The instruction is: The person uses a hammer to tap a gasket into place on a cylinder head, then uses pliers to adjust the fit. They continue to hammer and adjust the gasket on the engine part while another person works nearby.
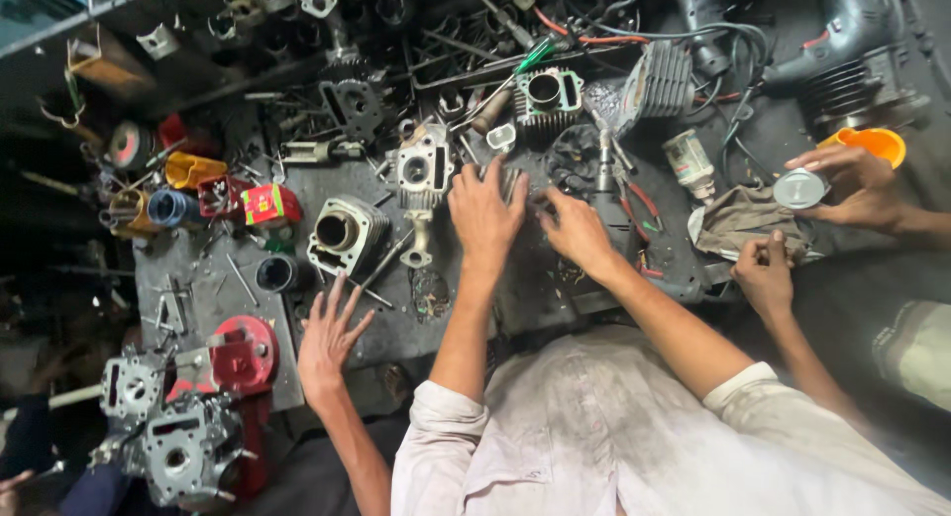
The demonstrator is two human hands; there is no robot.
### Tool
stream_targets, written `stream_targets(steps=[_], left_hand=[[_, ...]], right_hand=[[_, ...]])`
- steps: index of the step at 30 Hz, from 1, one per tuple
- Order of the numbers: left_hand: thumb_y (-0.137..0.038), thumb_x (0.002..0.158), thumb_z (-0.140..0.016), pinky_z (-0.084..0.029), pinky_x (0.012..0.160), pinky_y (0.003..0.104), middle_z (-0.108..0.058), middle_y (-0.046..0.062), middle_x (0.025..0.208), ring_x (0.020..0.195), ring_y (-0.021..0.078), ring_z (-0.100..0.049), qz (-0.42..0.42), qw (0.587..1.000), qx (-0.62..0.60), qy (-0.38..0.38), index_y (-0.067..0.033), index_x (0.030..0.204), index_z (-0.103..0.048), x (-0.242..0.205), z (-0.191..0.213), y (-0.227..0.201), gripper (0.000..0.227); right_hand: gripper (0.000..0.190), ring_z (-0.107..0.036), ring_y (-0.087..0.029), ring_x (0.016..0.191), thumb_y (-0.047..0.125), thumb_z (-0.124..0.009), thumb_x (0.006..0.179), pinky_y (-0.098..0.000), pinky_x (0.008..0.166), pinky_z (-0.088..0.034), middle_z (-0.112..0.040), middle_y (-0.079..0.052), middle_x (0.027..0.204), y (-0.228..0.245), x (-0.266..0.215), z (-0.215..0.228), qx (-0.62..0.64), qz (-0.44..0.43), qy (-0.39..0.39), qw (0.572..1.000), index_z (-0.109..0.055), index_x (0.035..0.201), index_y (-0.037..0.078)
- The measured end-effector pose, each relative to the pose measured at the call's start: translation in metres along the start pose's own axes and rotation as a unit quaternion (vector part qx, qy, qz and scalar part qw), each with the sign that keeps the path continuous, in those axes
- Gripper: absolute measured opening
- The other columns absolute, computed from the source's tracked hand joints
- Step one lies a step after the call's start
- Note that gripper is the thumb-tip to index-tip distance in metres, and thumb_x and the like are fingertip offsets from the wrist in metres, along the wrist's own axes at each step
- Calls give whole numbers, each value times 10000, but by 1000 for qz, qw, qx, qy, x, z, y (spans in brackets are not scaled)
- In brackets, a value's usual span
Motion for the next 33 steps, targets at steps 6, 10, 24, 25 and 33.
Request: stream_targets(steps=[6,10,24,25,33], left_hand=[[-381,885,-734,-514,949,415,-674,74,1150,1097,301,-638,-82,985,-152,-15,-138,1046,-762,12,-9,-4,293],[-389,847,-759,-516,937,422,-703,59,1054,1031,302,-654,-163,975,-150,30,-137,969,-775,24,-16,-17,280],[-488,755,-771,-567,792,440,-723,40,1105,952,309,-705,-42,980,-154,118,-202,971,-796,41,-15,-14,359],[-487,759,-770,-568,807,433,-726,37,1101,961,302,-709,-37,979,-160,119,-200,970,-796,44,-13,-11,356],[-440,772,-758,-559,849,427,-730,71,1119,1018,319,-702,-81,975,-161,132,-195,977,-800,49,-16,-2,322]], right_hand=[[210,-705,-425,951,177,-714,909,-509,818,-538,-726,-246,980,-23,8,-21,0,10,65,998,-723,1047,20],[256,-762,-367,848,140,-670,885,-451,734,-570,-737,-231,978,-51,15,-34,114,43,-12,992,-705,1106,16],[275,-744,-264,967,188,-679,936,-397,842,-553,-780,-164,1041,-74,22,-64,174,44,79,981,-745,1139,15],[271,-755,-255,936,217,-687,951,-391,822,-564,-784,-156,1015,-76,24,-58,161,-2,50,986,-747,1136,28],[236,-526,-276,632,259,-685,990,-496,620,-400,-676,-222,786,-89,16,-68,287,-225,97,926,-733,1097,53]])
Point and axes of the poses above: each hand's wrist, its own x-axis towards the middle knuckle, its own z-axis out of the back of the hand, y = z × x, the point moved 7 cm from there along x, towards the middle knuckle
